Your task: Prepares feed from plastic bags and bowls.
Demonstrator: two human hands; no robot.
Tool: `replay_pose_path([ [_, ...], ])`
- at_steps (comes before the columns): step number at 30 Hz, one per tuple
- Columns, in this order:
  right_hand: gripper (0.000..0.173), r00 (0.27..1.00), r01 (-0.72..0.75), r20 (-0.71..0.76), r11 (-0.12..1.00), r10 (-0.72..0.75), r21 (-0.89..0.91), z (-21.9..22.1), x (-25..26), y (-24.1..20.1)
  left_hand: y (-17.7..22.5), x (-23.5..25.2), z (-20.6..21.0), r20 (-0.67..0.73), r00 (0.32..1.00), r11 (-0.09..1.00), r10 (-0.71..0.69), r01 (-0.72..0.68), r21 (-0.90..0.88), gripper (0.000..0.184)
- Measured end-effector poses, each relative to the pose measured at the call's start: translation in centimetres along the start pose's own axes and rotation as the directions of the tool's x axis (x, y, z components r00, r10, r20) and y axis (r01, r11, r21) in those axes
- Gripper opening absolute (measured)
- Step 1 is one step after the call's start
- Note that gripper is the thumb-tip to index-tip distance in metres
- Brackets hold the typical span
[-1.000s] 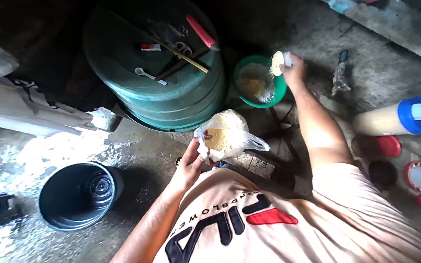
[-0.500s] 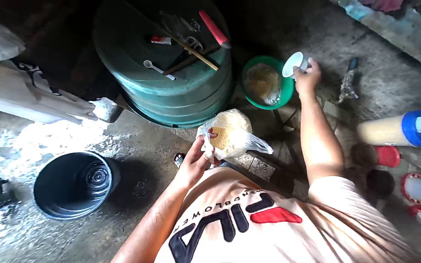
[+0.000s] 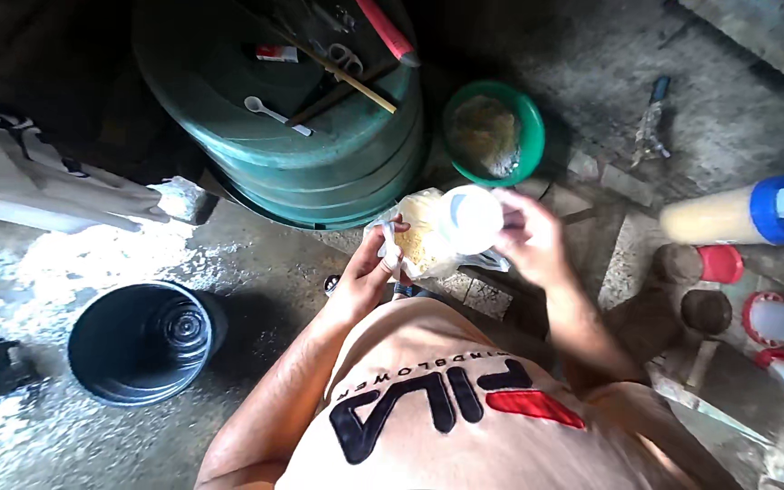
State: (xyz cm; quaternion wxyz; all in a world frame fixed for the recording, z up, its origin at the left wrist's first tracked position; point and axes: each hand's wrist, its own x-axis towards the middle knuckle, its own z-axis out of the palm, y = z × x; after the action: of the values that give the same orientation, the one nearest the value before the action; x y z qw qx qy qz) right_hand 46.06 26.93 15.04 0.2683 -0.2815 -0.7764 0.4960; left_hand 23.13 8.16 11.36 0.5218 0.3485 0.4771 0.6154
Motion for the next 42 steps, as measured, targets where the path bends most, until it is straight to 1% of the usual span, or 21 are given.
replay_pose_path([
  [2, 0.059, 0.994, 0.015, 0.112, 0.991, 0.000, -0.131, 3.6, -0.7, 0.4, -0.1, -0.2, 0.0, 0.010, 1.000, 1.000, 0.016, -0.016, 0.017, 0.039],
  [5, 0.054, 0.951, -0.024, 0.276, 0.920, 0.142, -0.390, 7.8, 0.2, 3.1, -0.1, -0.7, 0.2, 0.008, 0.999, 0.998, 0.038, -0.039, 0.056, 0.039],
  [6, 0.055, 0.927, -0.026, 0.323, 0.890, 0.192, -0.455, 8.7, 1.0, 4.2, -0.1, -0.9, 0.3, 0.008, 0.999, 0.998, 0.037, -0.037, 0.057, 0.039],
  [7, 0.056, 0.912, -0.003, 0.351, 0.860, 0.211, -0.511, 9.7, 1.7, 5.3, 0.0, -1.1, 0.4, 0.005, 1.000, 0.998, 0.031, -0.031, 0.055, 0.038],
  [8, 0.053, 0.916, 0.056, 0.358, 0.824, 0.183, -0.563, 10.5, 2.3, 6.3, 0.0, -1.3, 0.4, -0.001, 1.000, 0.998, 0.024, -0.024, 0.055, 0.037],
  [10, 0.040, 0.933, 0.179, 0.348, 0.717, 0.094, -0.673, 11.7, 3.4, 7.3, 0.3, -1.6, 0.5, -0.009, 1.000, 0.999, 0.018, -0.017, 0.051, 0.037],
  [11, 0.034, 0.938, 0.205, 0.339, 0.664, 0.077, -0.719, 12.0, 3.8, 7.4, 0.4, -1.6, 0.5, -0.006, 1.000, 0.999, 0.022, -0.022, 0.046, 0.037],
  [13, 0.027, 0.934, 0.202, 0.334, 0.585, 0.125, -0.785, 12.3, 4.0, 7.7, 0.5, -1.6, 0.5, -0.008, 0.999, 0.998, 0.035, -0.035, 0.045, 0.036],
  [14, 0.029, 0.920, 0.177, 0.338, 0.557, 0.200, -0.811, 12.6, 4.0, 7.8, 0.6, -1.5, 0.4, -0.009, 0.999, 0.998, 0.045, -0.044, 0.045, 0.036],
  [15, 0.032, 0.895, 0.144, 0.346, 0.554, 0.281, -0.820, 12.9, 3.9, 7.8, 0.8, -1.4, 0.4, -0.011, 0.999, 0.998, 0.050, -0.049, 0.042, 0.036],
  [17, 0.040, 0.860, 0.096, 0.360, 0.579, 0.362, -0.809, 13.4, 3.7, 8.0, 1.0, -1.2, 0.4, -0.019, 0.999, 0.999, 0.038, -0.037, 0.032, 0.036],
  [19, 0.049, 0.838, 0.048, 0.382, 0.644, 0.390, -0.763, 13.7, 3.4, 8.4, 1.0, -0.8, 0.4, -0.014, 0.999, 0.999, 0.032, -0.031, 0.010, 0.036],
  [20, 0.052, 0.840, 0.037, 0.389, 0.675, 0.379, -0.737, 14.0, 3.1, 8.8, 1.1, -0.6, 0.5, -0.014, 1.000, 1.000, 0.021, -0.021, 0.007, 0.035],
  [22, 0.051, 0.845, 0.005, 0.393, 0.730, 0.363, -0.684, 14.5, 2.8, 9.1, 1.2, -0.2, 0.6, -0.009, 1.000, 1.000, -0.005, 0.005, 0.021, 0.035],
  [26, 0.044, 0.833, -0.143, 0.372, 0.808, 0.411, -0.572, 14.3, 3.1, 8.0, 1.9, 0.7, 1.2, -0.007, 0.999, 0.995, -0.052, 0.052, 0.088, 0.033],
  [29, 0.044, 0.817, -0.237, 0.383, 0.858, 0.430, -0.456, 13.6, 3.4, 7.3, 2.3, 1.0, 1.6, -0.009, 0.995, 0.991, -0.097, 0.097, 0.097, 0.033],
  [31, 0.043, 0.813, -0.308, 0.393, 0.890, 0.429, -0.335, 13.4, 3.4, 7.4, 2.3, 1.2, 1.8, -0.003, 0.995, 0.991, -0.096, 0.096, 0.092, 0.032],
  [34, 0.043, 0.815, -0.447, 0.336, 0.881, 0.473, -0.157, 13.0, 3.4, 10.0, 2.2, 1.2, 1.6, 0.003, 0.998, 0.995, -0.057, 0.056, 0.076, 0.033],
  [36, 0.036, 0.814, -0.518, 0.241, 0.849, 0.528, -0.110, 12.4, 3.3, 10.7, 2.1, 0.9, 1.2, 0.004, 0.999, 0.997, -0.047, 0.046, 0.062, 0.034],
  [38, 0.034, 0.813, -0.540, 0.189, 0.835, 0.551, -0.110, 11.8, 3.1, 10.8, 2.0, 0.4, 0.9, 0.004, 0.999, 0.998, -0.049, 0.049, 0.047, 0.034],
  [42, 0.040, 0.806, -0.545, 0.159, 0.820, 0.570, -0.176, 11.1, 2.8, 10.5, 1.8, 0.0, 0.9, 0.000, 0.999, 0.998, -0.045, 0.045, 0.045, 0.033],
])
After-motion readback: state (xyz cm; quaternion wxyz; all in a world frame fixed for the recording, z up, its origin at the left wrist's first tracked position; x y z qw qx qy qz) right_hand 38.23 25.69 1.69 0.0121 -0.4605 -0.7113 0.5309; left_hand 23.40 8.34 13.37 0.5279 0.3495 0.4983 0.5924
